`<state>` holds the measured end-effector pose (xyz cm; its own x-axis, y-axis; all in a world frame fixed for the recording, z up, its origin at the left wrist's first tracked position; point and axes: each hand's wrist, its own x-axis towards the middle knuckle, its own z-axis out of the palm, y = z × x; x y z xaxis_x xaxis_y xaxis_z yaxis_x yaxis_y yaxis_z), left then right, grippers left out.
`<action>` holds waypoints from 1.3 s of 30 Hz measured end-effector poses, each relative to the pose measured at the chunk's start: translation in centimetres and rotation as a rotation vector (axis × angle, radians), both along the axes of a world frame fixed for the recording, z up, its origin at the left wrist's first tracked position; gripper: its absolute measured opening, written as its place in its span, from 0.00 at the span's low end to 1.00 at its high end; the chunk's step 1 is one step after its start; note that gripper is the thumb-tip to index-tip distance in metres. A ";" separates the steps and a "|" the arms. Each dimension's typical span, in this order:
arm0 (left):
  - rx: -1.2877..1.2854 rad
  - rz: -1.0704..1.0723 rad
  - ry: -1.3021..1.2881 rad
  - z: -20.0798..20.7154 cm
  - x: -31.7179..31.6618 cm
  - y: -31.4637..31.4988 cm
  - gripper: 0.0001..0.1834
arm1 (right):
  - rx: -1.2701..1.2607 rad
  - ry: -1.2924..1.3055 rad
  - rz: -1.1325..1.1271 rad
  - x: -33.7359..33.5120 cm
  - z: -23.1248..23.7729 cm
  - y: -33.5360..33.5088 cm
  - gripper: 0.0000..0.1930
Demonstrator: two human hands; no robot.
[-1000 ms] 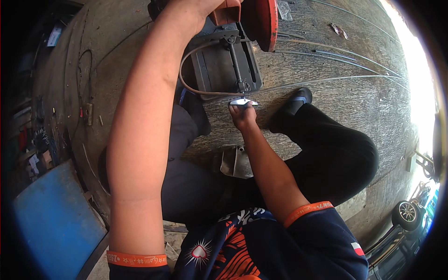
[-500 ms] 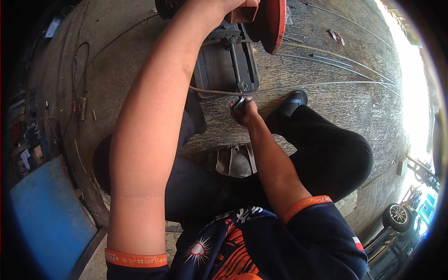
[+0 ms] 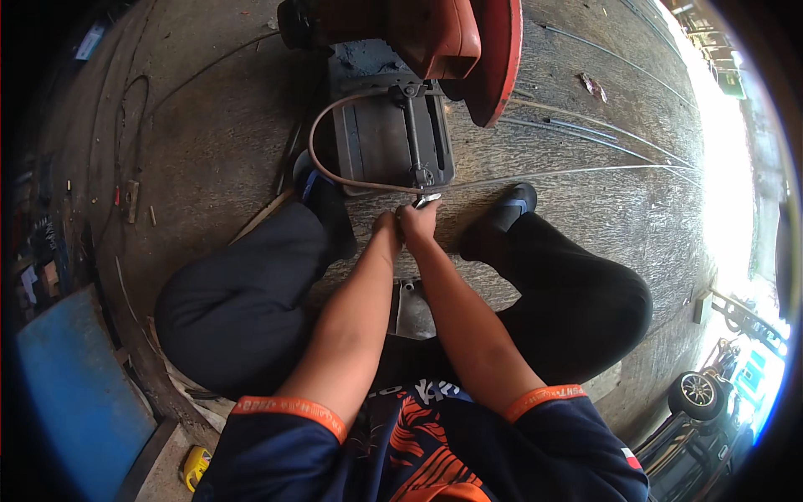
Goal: Cutting a metal rod using a power chop saw.
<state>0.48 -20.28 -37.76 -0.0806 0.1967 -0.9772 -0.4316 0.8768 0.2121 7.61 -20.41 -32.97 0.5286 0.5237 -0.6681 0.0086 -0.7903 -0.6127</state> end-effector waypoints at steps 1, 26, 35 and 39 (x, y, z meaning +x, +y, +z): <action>-0.007 0.005 -0.005 -0.6 -0.2 0.2 0.17 | -0.027 0.024 0.062 0.1 0.9 -0.2 0.48; 0.257 0.127 -1.036 -11.0 7.6 -0.6 0.23 | -0.025 0.045 0.533 5.1 -0.3 0.1 0.26; 0.241 0.216 -1.082 -13.5 9.1 -1.7 0.23 | 0.102 0.526 0.344 6.8 2.2 0.0 0.21; 0.285 0.271 -1.065 -14.1 3.2 -0.7 0.24 | 0.169 0.321 0.264 2.6 3.3 -0.2 0.18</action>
<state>3.69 -21.02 -51.91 0.6908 0.5251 -0.4970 -0.6800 0.7056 -0.1996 10.19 -20.61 -29.67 0.1419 0.7286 -0.6701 -0.0151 -0.6752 -0.7375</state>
